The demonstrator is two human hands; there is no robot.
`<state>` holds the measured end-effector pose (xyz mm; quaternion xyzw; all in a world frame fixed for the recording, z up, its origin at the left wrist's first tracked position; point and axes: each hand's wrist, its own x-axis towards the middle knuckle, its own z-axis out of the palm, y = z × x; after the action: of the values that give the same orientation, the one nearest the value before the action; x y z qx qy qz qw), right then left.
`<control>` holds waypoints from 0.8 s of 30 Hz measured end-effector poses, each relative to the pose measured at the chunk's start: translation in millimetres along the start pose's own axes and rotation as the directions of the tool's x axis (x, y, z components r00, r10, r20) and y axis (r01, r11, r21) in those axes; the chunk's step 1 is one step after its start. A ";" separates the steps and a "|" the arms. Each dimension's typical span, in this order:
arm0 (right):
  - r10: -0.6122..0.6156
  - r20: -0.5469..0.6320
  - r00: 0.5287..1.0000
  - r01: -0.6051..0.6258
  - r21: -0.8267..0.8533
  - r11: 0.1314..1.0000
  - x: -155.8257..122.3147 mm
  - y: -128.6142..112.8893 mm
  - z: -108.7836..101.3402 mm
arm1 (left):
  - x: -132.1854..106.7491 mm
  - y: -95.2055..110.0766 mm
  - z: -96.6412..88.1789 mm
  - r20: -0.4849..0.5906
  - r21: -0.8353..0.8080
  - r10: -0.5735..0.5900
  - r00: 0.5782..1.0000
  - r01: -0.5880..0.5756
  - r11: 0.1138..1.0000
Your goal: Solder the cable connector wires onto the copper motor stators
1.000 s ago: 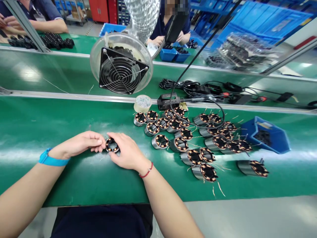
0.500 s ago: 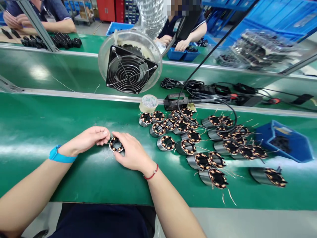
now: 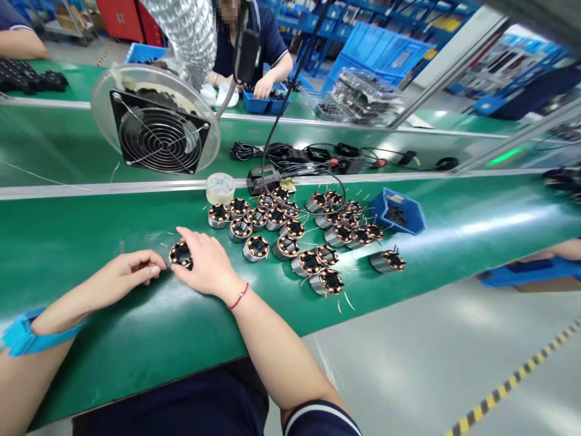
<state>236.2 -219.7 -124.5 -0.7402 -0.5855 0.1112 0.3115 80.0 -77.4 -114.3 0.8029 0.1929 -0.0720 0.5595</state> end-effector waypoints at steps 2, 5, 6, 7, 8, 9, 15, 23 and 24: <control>0.007 -0.001 1.000 -0.007 0.010 1.000 -0.2 -0.6 0.2 | -1.2 0.2 -4.7 -0.008 0.085 0.008 1.000 -0.008 0.996; 0.019 -0.005 1.000 -0.019 0.027 0.999 -0.4 -0.1 0.5 | -3.7 2.6 -12.5 0.001 0.129 0.016 1.000 -0.016 0.991; 0.017 -0.006 1.000 -0.017 0.033 0.999 -0.4 0.5 0.8 | -3.9 3.5 -13.8 0.005 0.105 0.014 1.000 -0.015 0.994; 0.012 -0.009 1.000 -0.011 0.038 0.999 -0.3 1.2 1.3 | -3.6 4.1 -14.0 0.013 0.057 0.013 1.000 -0.014 0.998; 0.003 -0.015 1.000 -0.002 0.042 0.999 -0.3 1.9 2.0 | -2.9 4.3 -13.0 0.029 -0.010 0.012 1.000 -0.012 1.000; -0.010 -0.020 1.000 0.010 0.046 0.999 -0.3 2.4 2.9 | -1.6 4.0 -11.0 0.045 -0.093 0.014 0.999 -0.010 0.996; -0.122 -0.001 0.992 0.122 0.088 0.989 -1.8 2.7 5.9 | 4.8 -1.7 2.3 0.046 -0.475 0.042 0.998 -0.015 0.880; -0.125 0.034 0.992 0.120 0.117 0.986 -1.7 2.1 3.6 | 9.4 -0.6 3.2 -0.123 -0.576 -0.089 0.988 0.002 0.817; -0.131 0.032 0.991 0.126 0.115 0.985 -1.7 2.6 3.9 | 10.3 -0.7 4.5 -0.117 -0.601 -0.092 0.989 0.004 0.799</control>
<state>235.8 -220.3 -129.4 -0.6798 -0.6307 0.1383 0.3478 89.6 -79.0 -119.9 0.5828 0.2648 0.0350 0.7675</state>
